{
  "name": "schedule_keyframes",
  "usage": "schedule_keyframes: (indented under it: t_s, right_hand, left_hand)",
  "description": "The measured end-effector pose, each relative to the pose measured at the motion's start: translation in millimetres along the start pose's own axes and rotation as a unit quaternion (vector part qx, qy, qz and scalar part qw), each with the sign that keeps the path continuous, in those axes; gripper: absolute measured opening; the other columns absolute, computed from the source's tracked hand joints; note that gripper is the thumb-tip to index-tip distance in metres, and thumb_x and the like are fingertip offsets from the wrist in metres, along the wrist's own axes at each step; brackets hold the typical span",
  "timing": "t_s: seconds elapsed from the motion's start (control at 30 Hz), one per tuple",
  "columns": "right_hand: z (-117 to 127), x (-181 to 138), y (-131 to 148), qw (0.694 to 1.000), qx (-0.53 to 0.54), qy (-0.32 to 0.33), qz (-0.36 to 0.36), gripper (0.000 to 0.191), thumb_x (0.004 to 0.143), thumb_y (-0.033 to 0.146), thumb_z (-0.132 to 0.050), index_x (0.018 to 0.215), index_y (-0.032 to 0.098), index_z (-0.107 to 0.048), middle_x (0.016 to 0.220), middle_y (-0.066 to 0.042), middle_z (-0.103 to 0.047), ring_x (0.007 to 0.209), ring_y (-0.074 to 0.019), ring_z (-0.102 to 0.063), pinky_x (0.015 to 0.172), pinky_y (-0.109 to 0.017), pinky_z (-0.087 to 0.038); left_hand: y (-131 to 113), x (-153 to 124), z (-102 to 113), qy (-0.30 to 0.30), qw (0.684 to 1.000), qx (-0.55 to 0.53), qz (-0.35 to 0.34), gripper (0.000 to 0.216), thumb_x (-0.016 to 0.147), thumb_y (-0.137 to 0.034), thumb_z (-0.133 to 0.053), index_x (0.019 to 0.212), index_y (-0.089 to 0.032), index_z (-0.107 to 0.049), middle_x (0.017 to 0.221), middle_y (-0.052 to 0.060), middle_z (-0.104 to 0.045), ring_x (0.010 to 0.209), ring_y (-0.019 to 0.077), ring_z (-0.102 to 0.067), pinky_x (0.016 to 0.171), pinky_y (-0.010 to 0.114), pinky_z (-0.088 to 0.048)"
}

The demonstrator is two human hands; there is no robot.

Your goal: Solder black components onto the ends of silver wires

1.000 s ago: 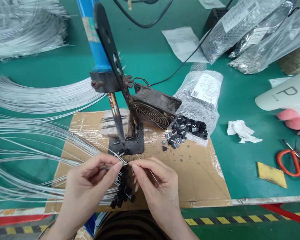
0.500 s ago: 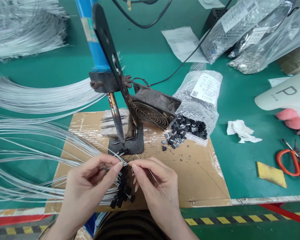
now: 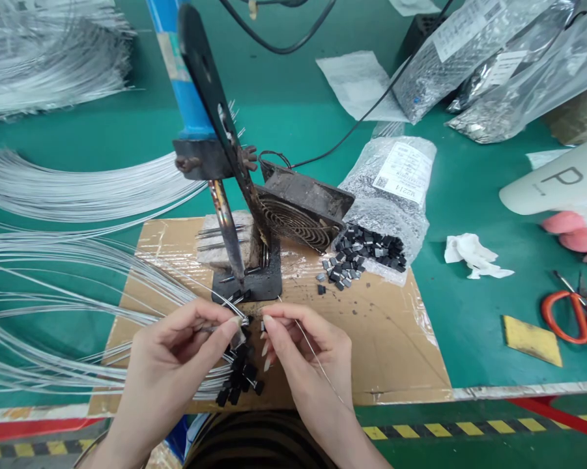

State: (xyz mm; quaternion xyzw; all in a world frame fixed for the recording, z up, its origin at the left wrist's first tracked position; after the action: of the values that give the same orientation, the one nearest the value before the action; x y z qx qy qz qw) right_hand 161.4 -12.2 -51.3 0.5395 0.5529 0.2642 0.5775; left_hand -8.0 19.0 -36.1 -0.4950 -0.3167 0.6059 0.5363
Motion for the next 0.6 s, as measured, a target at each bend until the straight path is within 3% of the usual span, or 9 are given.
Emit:
schedule_keyframes:
  t_s: [0.17,0.43,0.6]
  right_hand:
    - [-3.2,-0.5,-0.6,1.000,0.013,0.004,-0.018,0.005,0.089,0.031,-0.081,0.088,0.026,-0.082,0.066,0.004,-0.070,0.055,-0.0062,-0.061,0.054,-0.014,-0.054]
    - [-8.0,0.1,-0.8,1.000,0.006,0.021,-0.020,0.006,0.089,0.032,-0.080,0.087,0.027,-0.083,0.065,0.003,-0.068,0.053,-0.0065,-0.059,0.051,-0.014,-0.051]
    - [-7.4,1.1,-3.4,0.999,0.009,0.025,-0.019,0.005,0.089,0.031,-0.080,0.088,0.027,-0.083,0.065,0.003,-0.070,0.053,-0.0068,-0.061,0.052,-0.014,-0.053]
  left_hand:
    - [-3.5,1.1,-3.5,0.042,0.998,-0.038,0.010,0.016,0.094,-0.029,-0.068,0.081,-0.020,-0.072,0.074,0.002,-0.072,0.070,0.0170,-0.068,0.060,0.022,-0.052]
    - [-15.8,5.4,-7.2,0.079,0.990,-0.119,0.008,0.015,0.093,-0.017,-0.070,0.078,-0.020,-0.072,0.086,0.001,-0.079,0.072,0.0114,-0.070,0.068,0.016,-0.054]
    - [-18.2,6.0,-6.9,0.072,0.988,-0.134,0.003,0.016,0.091,-0.013,-0.071,0.077,-0.019,-0.072,0.087,0.000,-0.078,0.073,0.0100,-0.071,0.069,0.014,-0.055]
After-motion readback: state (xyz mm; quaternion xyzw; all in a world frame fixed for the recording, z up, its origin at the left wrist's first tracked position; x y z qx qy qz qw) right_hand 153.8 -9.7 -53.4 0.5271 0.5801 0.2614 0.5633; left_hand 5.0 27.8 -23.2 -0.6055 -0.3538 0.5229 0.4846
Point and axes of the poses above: each hand's wrist, its own x-axis towards the middle knuckle, its own z-axis out of the back of the hand, y = z × x, the point moved 6 cm from there along x, towards the middle knuckle
